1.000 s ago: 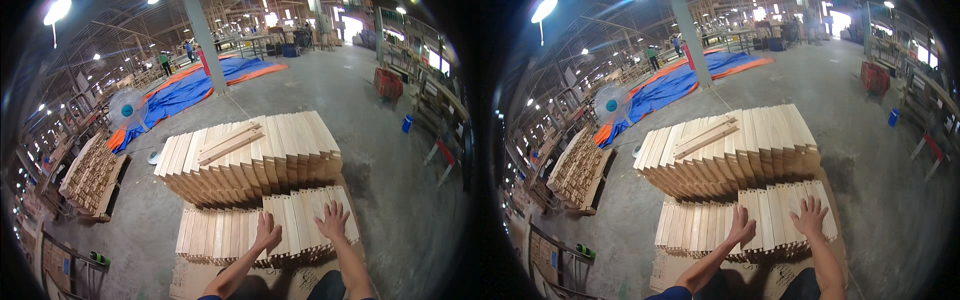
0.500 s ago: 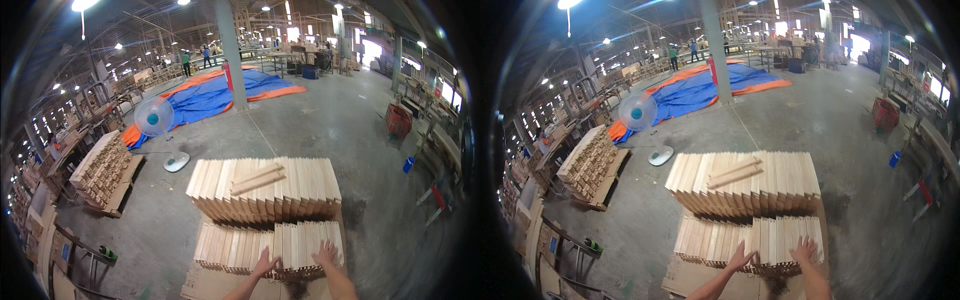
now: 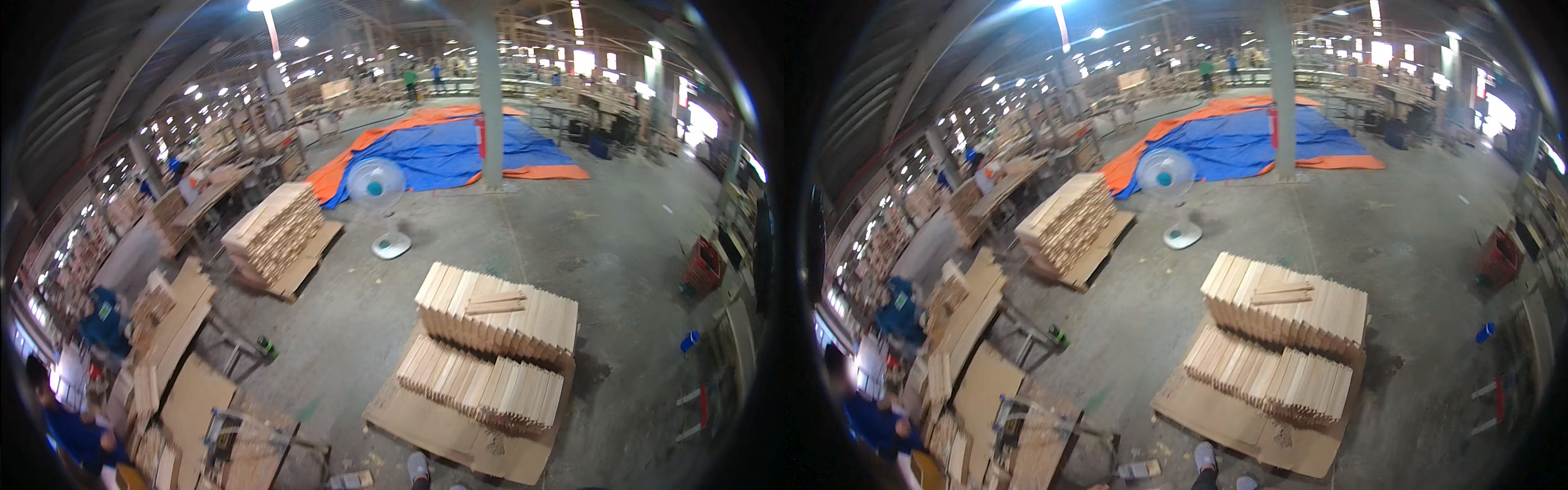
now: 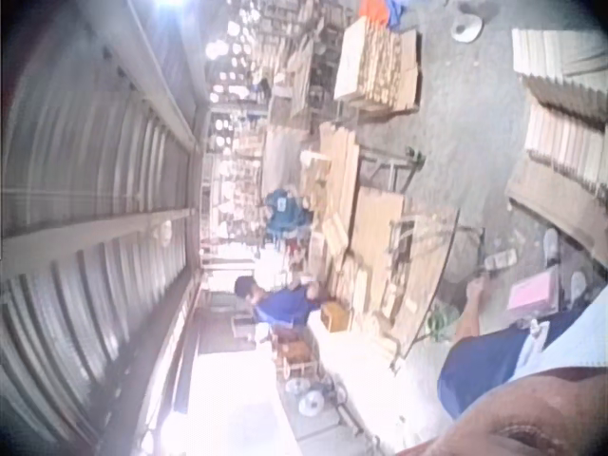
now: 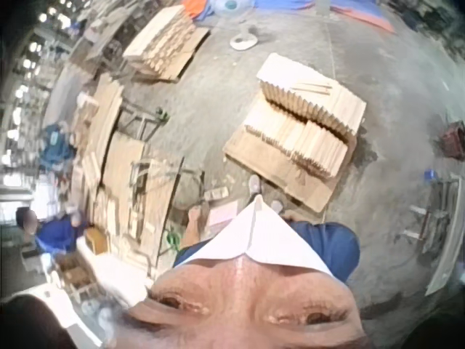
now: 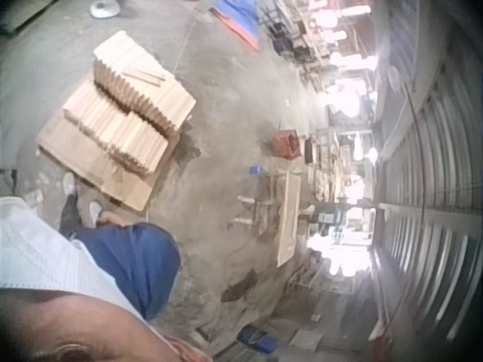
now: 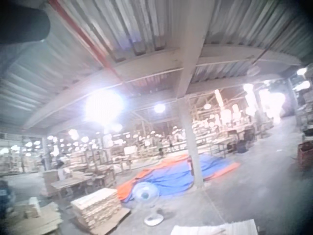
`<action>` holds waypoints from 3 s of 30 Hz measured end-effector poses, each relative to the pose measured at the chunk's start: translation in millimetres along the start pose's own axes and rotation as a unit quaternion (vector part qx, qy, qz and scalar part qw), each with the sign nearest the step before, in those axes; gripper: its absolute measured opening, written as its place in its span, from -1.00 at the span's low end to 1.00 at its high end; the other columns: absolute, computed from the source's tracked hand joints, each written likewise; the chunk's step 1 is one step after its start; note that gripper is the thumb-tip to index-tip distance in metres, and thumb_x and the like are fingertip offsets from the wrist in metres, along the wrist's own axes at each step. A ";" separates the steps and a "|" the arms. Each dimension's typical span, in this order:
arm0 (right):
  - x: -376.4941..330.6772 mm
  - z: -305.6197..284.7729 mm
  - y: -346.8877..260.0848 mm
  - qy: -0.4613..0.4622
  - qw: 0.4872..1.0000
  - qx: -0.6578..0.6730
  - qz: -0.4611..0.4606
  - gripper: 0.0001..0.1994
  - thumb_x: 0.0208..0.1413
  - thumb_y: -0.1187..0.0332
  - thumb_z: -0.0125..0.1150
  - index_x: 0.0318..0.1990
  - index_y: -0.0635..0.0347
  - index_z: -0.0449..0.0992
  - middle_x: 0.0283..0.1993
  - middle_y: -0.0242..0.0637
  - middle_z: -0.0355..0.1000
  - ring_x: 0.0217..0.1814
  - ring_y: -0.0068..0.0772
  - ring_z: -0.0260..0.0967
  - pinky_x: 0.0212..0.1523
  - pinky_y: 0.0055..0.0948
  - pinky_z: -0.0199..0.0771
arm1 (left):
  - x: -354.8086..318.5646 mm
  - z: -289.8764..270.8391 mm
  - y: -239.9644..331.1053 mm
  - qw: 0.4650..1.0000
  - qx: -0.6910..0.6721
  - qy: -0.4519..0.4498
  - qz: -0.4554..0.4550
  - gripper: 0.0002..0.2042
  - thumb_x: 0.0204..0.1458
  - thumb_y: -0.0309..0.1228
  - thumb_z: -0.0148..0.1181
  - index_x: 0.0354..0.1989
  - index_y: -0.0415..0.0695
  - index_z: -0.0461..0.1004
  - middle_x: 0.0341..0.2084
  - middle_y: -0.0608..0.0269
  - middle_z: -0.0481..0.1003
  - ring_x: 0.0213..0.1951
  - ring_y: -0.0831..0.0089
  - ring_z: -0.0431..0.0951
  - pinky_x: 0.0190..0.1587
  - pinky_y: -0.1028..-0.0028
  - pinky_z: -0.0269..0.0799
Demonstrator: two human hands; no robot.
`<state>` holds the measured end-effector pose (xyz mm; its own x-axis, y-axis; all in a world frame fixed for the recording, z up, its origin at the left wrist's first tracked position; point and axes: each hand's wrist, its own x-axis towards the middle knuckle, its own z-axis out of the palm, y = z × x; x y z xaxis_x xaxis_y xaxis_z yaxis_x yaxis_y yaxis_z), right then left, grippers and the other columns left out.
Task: The person picks up small wooden pieces from a table, aligns them with other pieces, and inserts them into slots to form larger assemblies. The person then stacks the completed assemblies on a nearby pile.
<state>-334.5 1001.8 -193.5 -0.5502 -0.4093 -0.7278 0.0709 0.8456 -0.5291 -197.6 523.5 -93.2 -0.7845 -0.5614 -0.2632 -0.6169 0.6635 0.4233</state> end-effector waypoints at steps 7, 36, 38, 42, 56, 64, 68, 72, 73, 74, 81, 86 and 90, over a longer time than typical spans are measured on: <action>-17.7 42.3 -4.8 0.078 0.992 -0.097 0.003 -0.48 0.04 0.08 0.27 -0.02 0.40 0.55 -0.07 0.08 0.55 -0.05 -0.01 0.52 -0.01 -0.08 0.46 | -243.4 -4.2 -109.0 0.974 0.089 -0.107 -0.178 -0.62 0.24 -0.20 -0.09 -0.01 -0.19 0.54 -0.04 -0.07 0.54 0.00 -0.02 0.55 0.02 0.09 0.44; -189.2 413.5 -525.5 -0.454 0.645 -0.468 -0.398 -0.62 0.07 0.19 0.20 0.03 0.11 0.59 -0.14 -0.18 0.62 -0.12 -0.19 0.58 -0.04 -0.25 0.50 | -450.1 -127.4 -303.4 0.863 -0.471 -0.018 -0.182 -0.61 0.15 -0.10 0.20 -0.21 -0.26 0.58 -0.34 -0.11 0.58 -0.27 0.18 0.62 -0.20 0.25 0.45; -169.2 418.7 -539.8 -0.457 0.670 -0.434 -0.392 -0.66 0.06 0.25 0.21 -0.01 0.13 0.61 -0.18 -0.20 0.63 -0.16 -0.23 0.59 -0.08 -0.28 0.52 | -426.7 -136.6 -318.0 0.896 -0.402 -0.017 -0.189 -0.58 0.12 -0.06 0.22 -0.28 -0.28 0.58 -0.38 -0.13 0.57 -0.29 0.08 0.62 -0.25 0.23 0.46; -113.7 422.4 -599.4 -0.518 0.735 -0.361 -0.248 -0.75 0.09 0.25 0.28 -0.13 0.12 0.68 -0.28 -0.32 0.64 -0.22 -0.50 0.56 -0.13 -0.44 0.51 | -370.8 -167.6 -377.1 0.913 -0.363 -0.076 -0.169 -0.37 0.03 0.18 0.22 -0.42 -0.33 0.57 -0.52 -0.23 0.51 -0.43 0.07 0.57 -0.33 0.23 0.45; -26.4 474.2 -726.5 -0.295 0.884 -0.215 -0.293 -0.46 0.06 0.11 0.33 0.11 0.31 0.48 0.07 -0.01 0.52 0.09 -0.05 0.50 0.06 -0.24 0.49 | -164.1 -296.0 -646.1 0.744 -0.245 0.399 -0.476 -0.55 0.05 -0.32 0.21 0.08 -0.34 0.45 -0.10 -0.20 0.54 -0.12 -0.03 0.57 -0.05 0.19 0.46; 1.9 490.9 -718.5 -0.192 0.917 -0.257 -0.235 -0.50 0.04 0.11 0.33 0.04 0.29 0.52 0.00 0.01 0.53 0.02 0.03 0.50 0.02 -0.17 0.49 | -11.6 -349.0 -663.4 0.927 -0.158 0.318 -0.125 -0.71 0.04 -0.45 0.18 -0.06 -0.28 0.50 -0.16 -0.12 0.55 -0.05 -0.06 0.52 0.06 0.11 0.41; 19.4 519.2 -748.8 -0.177 0.931 -0.208 -0.242 -0.51 0.07 0.13 0.30 0.08 0.26 0.50 0.00 -0.05 0.54 0.05 -0.08 0.52 0.06 -0.24 0.50 | 50.2 -358.3 -711.2 0.945 0.027 0.302 -0.127 -0.76 0.02 -0.39 0.15 -0.15 -0.20 0.50 -0.20 0.00 0.52 -0.10 0.05 0.51 -0.02 0.10 0.43; 30.4 522.4 -756.9 -0.151 0.978 -0.053 -0.137 -0.49 0.07 0.11 0.26 0.09 0.29 0.49 -0.02 0.03 0.53 0.03 0.04 0.50 0.02 -0.20 0.50 | 89.6 -357.5 -728.8 0.953 0.187 0.204 -0.121 -0.79 0.00 -0.33 0.14 -0.22 -0.15 0.48 -0.24 0.08 0.45 -0.15 0.13 0.48 -0.12 0.15 0.42; 34.0 525.4 -749.7 -0.131 0.983 -0.057 -0.113 -0.55 0.09 0.11 0.23 0.05 0.22 0.53 -0.09 -0.10 0.56 -0.02 -0.15 0.54 0.02 -0.30 0.50 | 92.3 -356.3 -732.8 0.956 0.207 0.183 -0.097 -0.79 0.00 -0.33 0.14 -0.22 -0.15 0.48 -0.24 0.08 0.45 -0.15 0.13 0.48 -0.12 0.15 0.42; 42.6 526.6 -743.7 -0.130 0.981 -0.093 -0.109 -0.57 0.09 0.11 0.23 0.02 0.20 0.54 -0.11 -0.10 0.57 -0.05 -0.15 0.54 -0.01 -0.30 0.51 | 94.3 -354.5 -735.9 0.957 0.227 0.165 -0.073 -0.78 0.00 -0.32 0.15 -0.22 -0.15 0.47 -0.24 0.08 0.45 -0.15 0.13 0.48 -0.11 0.15 0.42; 86.2 527.8 -692.2 -0.008 0.997 -0.067 -0.031 -0.70 0.11 0.18 0.20 -0.11 0.16 0.59 -0.28 -0.24 0.57 -0.21 -0.28 0.53 -0.15 -0.35 0.48 | 84.3 -396.8 -695.2 0.983 -0.106 0.147 -0.033 -0.67 0.11 -0.35 0.20 0.05 -0.11 0.42 -0.13 0.01 0.52 -0.10 0.05 0.54 -0.09 0.15 0.50; 103.8 505.7 -651.8 0.000 0.991 0.131 -0.030 -0.73 0.13 0.26 0.26 -0.12 0.26 0.59 -0.30 -0.43 0.51 -0.26 -0.56 0.42 -0.22 -0.49 0.42 | 84.8 -436.3 -574.0 0.924 -0.373 -0.065 -0.051 -0.52 0.19 -0.38 0.13 0.30 -0.08 0.28 0.06 -0.07 0.48 0.05 0.00 0.51 0.12 0.26 0.45; 92.6 493.5 -673.2 -0.006 0.993 0.116 -0.012 -0.66 0.12 0.22 0.29 -0.06 0.28 0.58 -0.24 -0.33 0.53 -0.20 -0.49 0.44 -0.16 -0.45 0.42 | 59.5 -341.0 -610.8 0.957 -0.286 -0.041 -0.003 -0.50 0.17 -0.39 0.02 0.32 -0.10 0.28 0.17 -0.10 0.41 0.17 0.01 0.44 0.25 0.26 0.32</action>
<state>-22.6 225.5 -120.0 -0.5437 -0.4336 -0.7186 0.2491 0.7343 -0.6315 154.1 -83.7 -71.9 -0.7982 -0.5077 -0.3243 -0.5040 0.2678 0.8211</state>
